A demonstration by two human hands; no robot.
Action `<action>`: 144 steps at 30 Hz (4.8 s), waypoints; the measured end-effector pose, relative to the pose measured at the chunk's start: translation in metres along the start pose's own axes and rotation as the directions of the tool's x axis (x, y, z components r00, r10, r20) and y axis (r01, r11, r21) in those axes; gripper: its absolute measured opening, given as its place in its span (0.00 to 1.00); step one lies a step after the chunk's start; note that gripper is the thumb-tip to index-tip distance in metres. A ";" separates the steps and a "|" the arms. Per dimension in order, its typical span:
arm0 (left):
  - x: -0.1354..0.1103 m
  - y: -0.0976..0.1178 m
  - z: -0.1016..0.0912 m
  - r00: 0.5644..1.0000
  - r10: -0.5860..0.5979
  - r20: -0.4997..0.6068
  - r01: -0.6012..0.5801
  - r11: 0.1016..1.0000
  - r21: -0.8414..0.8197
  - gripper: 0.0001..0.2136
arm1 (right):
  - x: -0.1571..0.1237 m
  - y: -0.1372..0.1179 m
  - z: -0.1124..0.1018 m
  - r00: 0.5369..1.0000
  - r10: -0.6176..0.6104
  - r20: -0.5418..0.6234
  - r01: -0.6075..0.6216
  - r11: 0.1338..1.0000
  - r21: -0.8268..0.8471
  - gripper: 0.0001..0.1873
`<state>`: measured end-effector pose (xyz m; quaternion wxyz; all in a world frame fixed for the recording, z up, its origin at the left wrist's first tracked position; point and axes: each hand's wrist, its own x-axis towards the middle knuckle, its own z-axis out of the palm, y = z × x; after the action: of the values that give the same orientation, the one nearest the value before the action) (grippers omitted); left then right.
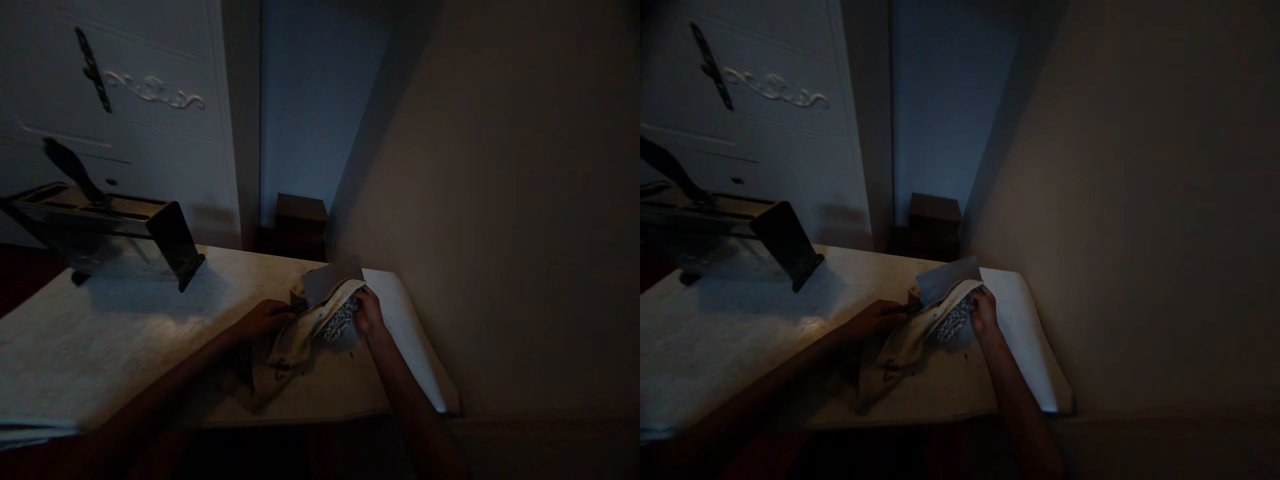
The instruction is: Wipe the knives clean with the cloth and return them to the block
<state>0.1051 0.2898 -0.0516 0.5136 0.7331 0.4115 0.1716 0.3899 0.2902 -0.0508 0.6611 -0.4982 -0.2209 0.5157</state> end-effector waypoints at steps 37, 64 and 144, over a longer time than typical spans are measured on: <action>-0.019 -0.026 -0.001 0.887 -0.069 -0.456 0.083 0.996 0.012 0.31 | -0.048 0.039 0.084 0.647 -0.551 0.527 0.731 0.645 -0.224 0.17; -0.016 -0.021 0.000 0.954 -0.003 -0.300 0.091 0.956 0.280 0.30 | 0.019 0.060 0.053 0.510 -0.794 0.330 0.701 0.161 -0.695 0.17; -0.008 -0.039 -0.022 0.927 0.046 -0.373 -0.005 0.994 0.109 0.28 | -0.001 0.053 0.070 0.950 -0.299 0.090 0.313 0.908 -0.278 0.21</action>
<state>0.0688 0.3021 -0.0764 0.3837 0.7182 0.5011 0.2931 0.3086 0.3179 -0.0694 0.6487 -0.5366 -0.3841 0.3792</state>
